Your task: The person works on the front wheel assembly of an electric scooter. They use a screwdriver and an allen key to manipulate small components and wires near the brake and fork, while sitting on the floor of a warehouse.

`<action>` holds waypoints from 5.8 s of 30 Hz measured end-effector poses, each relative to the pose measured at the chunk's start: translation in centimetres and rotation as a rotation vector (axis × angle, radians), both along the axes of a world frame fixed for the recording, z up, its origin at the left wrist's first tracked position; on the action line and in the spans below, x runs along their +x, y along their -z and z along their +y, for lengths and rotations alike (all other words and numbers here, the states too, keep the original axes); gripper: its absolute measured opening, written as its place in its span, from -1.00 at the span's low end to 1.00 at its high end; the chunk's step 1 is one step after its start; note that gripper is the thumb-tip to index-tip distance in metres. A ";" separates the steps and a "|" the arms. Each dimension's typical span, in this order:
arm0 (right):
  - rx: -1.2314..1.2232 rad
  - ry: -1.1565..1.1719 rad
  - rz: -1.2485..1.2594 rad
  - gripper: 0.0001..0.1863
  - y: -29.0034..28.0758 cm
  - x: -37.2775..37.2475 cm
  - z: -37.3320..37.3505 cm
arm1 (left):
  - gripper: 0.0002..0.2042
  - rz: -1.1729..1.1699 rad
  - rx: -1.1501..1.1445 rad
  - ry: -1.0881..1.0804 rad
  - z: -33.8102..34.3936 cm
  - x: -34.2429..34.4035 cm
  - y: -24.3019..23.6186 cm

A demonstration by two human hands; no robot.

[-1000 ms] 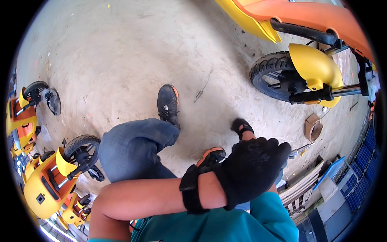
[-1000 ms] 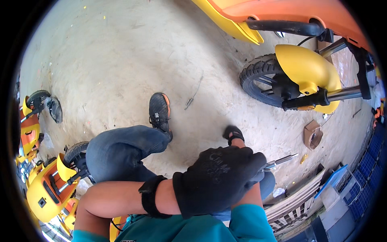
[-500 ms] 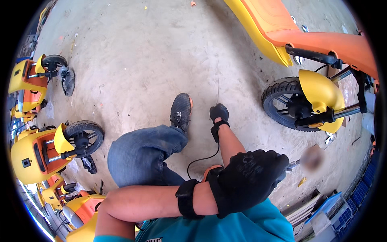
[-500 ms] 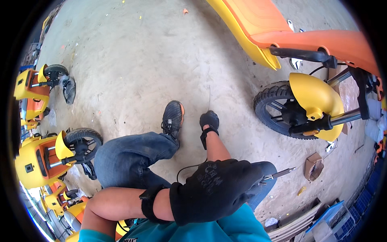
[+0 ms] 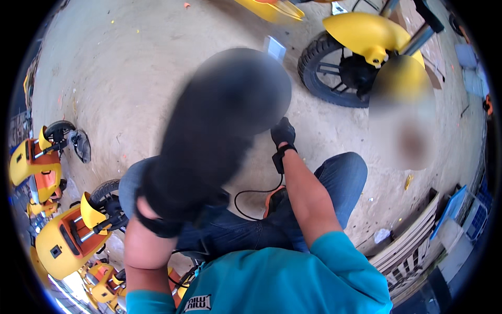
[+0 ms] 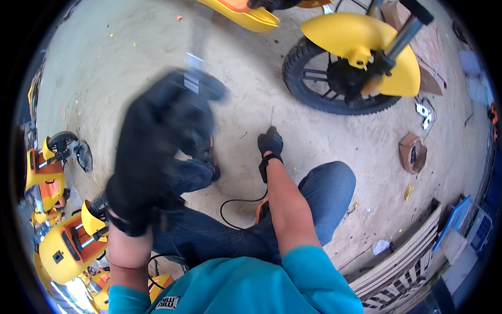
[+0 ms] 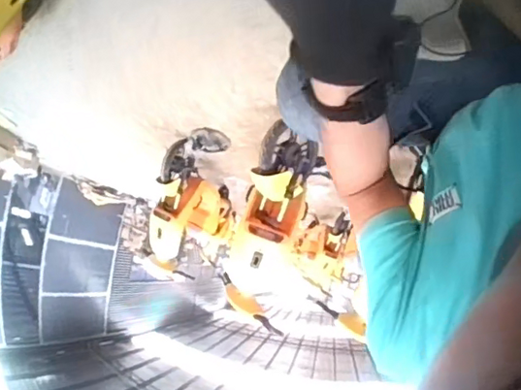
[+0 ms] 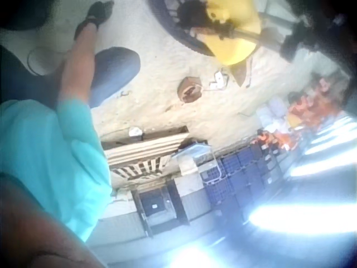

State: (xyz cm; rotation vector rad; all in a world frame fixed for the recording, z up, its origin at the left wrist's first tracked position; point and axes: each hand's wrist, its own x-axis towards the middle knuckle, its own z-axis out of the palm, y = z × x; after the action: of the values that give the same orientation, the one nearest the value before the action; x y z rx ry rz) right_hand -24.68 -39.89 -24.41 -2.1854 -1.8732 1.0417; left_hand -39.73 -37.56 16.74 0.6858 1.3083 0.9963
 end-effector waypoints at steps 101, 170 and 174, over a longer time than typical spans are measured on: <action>-0.072 0.509 1.336 -0.85 -20.4 12.3 12.8 | -0.72 0.311 0.024 0.511 12.4 13.1 5.0; 0.038 0.269 1.119 -0.83 -26.8 20.0 9.2 | -0.84 0.046 -0.112 0.495 16.1 14.6 11.6; 0.040 0.306 1.123 -0.82 -26.4 20.0 9.4 | -0.85 0.040 -0.098 0.515 16.6 14.3 12.9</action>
State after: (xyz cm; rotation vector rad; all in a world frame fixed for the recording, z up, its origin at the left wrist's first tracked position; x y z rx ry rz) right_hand -4.64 -30.54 1.95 -1.2603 -0.9834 1.6159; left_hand -25.48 -21.00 3.84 0.9117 1.1236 0.4996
